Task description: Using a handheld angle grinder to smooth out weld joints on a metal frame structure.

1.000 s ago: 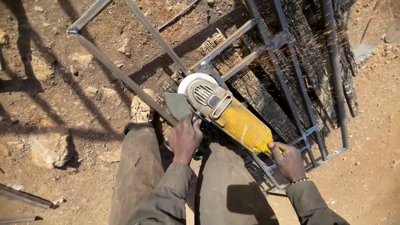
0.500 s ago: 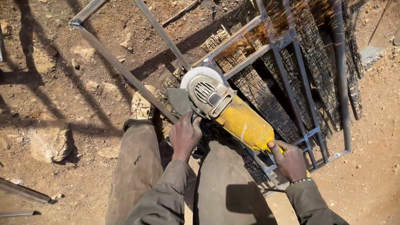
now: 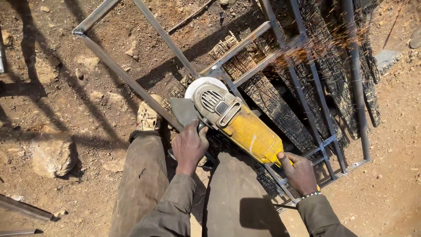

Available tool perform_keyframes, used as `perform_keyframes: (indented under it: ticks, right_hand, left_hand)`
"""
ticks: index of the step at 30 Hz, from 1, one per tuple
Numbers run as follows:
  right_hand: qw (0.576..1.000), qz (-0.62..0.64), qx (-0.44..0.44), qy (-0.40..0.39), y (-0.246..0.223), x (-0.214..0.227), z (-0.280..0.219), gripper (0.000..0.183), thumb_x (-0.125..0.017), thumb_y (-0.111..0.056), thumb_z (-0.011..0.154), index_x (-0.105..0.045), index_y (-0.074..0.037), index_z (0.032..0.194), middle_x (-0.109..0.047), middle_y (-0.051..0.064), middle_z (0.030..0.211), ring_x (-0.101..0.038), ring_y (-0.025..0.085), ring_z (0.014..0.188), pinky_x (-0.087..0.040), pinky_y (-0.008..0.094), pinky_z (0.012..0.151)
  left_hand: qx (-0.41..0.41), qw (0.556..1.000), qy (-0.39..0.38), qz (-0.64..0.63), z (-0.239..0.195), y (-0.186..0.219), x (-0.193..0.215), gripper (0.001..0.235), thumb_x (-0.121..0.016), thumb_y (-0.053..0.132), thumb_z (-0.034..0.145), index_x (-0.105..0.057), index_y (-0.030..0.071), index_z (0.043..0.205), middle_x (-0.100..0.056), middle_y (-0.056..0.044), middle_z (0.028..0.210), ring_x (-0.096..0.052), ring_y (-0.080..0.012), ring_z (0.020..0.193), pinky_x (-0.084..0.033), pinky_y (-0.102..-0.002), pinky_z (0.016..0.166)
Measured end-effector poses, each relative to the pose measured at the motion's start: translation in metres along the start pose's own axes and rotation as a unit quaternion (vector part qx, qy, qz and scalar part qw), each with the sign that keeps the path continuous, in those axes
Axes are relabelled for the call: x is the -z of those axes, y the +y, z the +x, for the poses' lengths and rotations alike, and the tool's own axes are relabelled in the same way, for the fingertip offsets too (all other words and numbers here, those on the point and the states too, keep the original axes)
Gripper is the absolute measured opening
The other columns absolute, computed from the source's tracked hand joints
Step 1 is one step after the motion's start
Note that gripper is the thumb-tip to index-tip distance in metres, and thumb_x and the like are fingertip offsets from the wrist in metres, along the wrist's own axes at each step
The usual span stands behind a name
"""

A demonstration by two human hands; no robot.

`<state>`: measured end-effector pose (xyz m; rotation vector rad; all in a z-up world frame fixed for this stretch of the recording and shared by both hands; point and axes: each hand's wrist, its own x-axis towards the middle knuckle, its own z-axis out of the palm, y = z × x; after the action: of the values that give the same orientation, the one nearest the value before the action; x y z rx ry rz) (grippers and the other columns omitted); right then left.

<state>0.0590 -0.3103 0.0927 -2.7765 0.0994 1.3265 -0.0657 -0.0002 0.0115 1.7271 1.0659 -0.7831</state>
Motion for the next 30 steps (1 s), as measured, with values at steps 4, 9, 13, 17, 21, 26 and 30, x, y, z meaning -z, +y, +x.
perform_keyframes:
  ticks: [4,9,13,17,21,26,30]
  right_hand:
    - [0.999,0.032,0.013,-0.004,0.012,-0.033,0.007,0.042,-0.055,-0.053,0.105,-0.083,-0.022,0.105,-0.078,0.017,0.089,-0.073,0.041,0.090,-0.055,0.048,0.082]
    - [0.995,0.099,0.001,-0.024,0.033,-0.070,-0.001,0.068,-0.049,-0.053,0.104,-0.051,-0.007,0.053,-0.048,0.011,0.049,-0.045,0.023,0.060,-0.043,0.039,0.060]
    - [0.989,0.144,0.004,-0.032,0.058,-0.113,0.002,0.075,-0.046,-0.057,0.105,-0.048,-0.006,0.051,-0.045,0.012,0.048,-0.044,0.023,0.057,-0.043,0.039,0.060]
    - [0.987,0.157,-0.011,-0.032,0.051,-0.121,0.004,0.073,-0.048,-0.054,0.103,-0.043,-0.005,0.049,-0.039,0.014,0.047,-0.038,0.026,0.056,-0.041,0.042,0.059]
    - [0.988,0.151,0.020,-0.036,0.065,-0.136,0.004,0.072,-0.046,-0.053,0.106,-0.043,-0.009,0.050,-0.044,0.011,0.047,-0.042,0.022,0.054,-0.041,0.036,0.057]
    - [0.985,0.171,0.021,-0.032,0.031,-0.135,-0.003,0.069,-0.047,-0.052,0.106,-0.042,-0.009,0.053,-0.043,0.011,0.050,-0.042,0.023,0.057,-0.041,0.037,0.059]
    - [0.984,0.174,0.036,-0.030,0.033,-0.132,0.000,0.067,-0.047,-0.052,0.105,-0.040,-0.011,0.052,-0.040,0.006,0.050,-0.040,0.020,0.055,-0.040,0.034,0.057]
  left_hand:
    - [-0.016,0.999,0.025,0.034,-0.002,-0.001,0.018,0.046,-0.053,0.040,0.103,-0.065,0.010,0.135,-0.072,-0.018,0.119,-0.074,-0.0293,0.077,-0.058,-0.038,0.074]
    - [-0.012,0.988,0.019,0.152,0.003,0.001,0.025,0.043,-0.059,0.046,0.095,-0.067,0.017,0.126,-0.075,-0.014,0.105,-0.075,-0.0393,0.086,-0.058,-0.053,0.072]
    - [-0.002,0.979,0.009,0.206,0.008,0.002,0.030,0.046,-0.053,0.047,0.102,-0.066,0.018,0.135,-0.075,-0.013,0.112,-0.074,-0.0235,0.078,-0.058,-0.035,0.068]
    - [-0.008,0.979,0.004,0.205,0.009,0.003,0.039,0.039,-0.060,0.034,0.096,-0.067,0.015,0.130,-0.075,-0.016,0.110,-0.070,-0.0265,0.074,-0.052,-0.037,0.060]
    - [-0.007,0.978,0.009,0.208,0.006,0.002,0.044,0.047,-0.063,0.008,0.086,-0.067,0.012,0.132,-0.074,-0.017,0.116,-0.062,-0.0140,0.054,-0.042,-0.024,0.043]
    - [-0.009,0.970,0.014,0.244,0.013,0.003,0.056,0.054,-0.063,0.002,0.079,-0.068,0.016,0.131,-0.074,-0.016,0.118,-0.060,-0.0131,0.054,-0.039,-0.024,0.040]
    - [0.003,0.973,0.020,0.229,0.018,-0.011,0.050,0.037,-0.064,0.034,0.094,-0.069,0.020,0.127,-0.075,-0.014,0.114,-0.073,-0.0288,0.067,-0.054,-0.039,0.052]
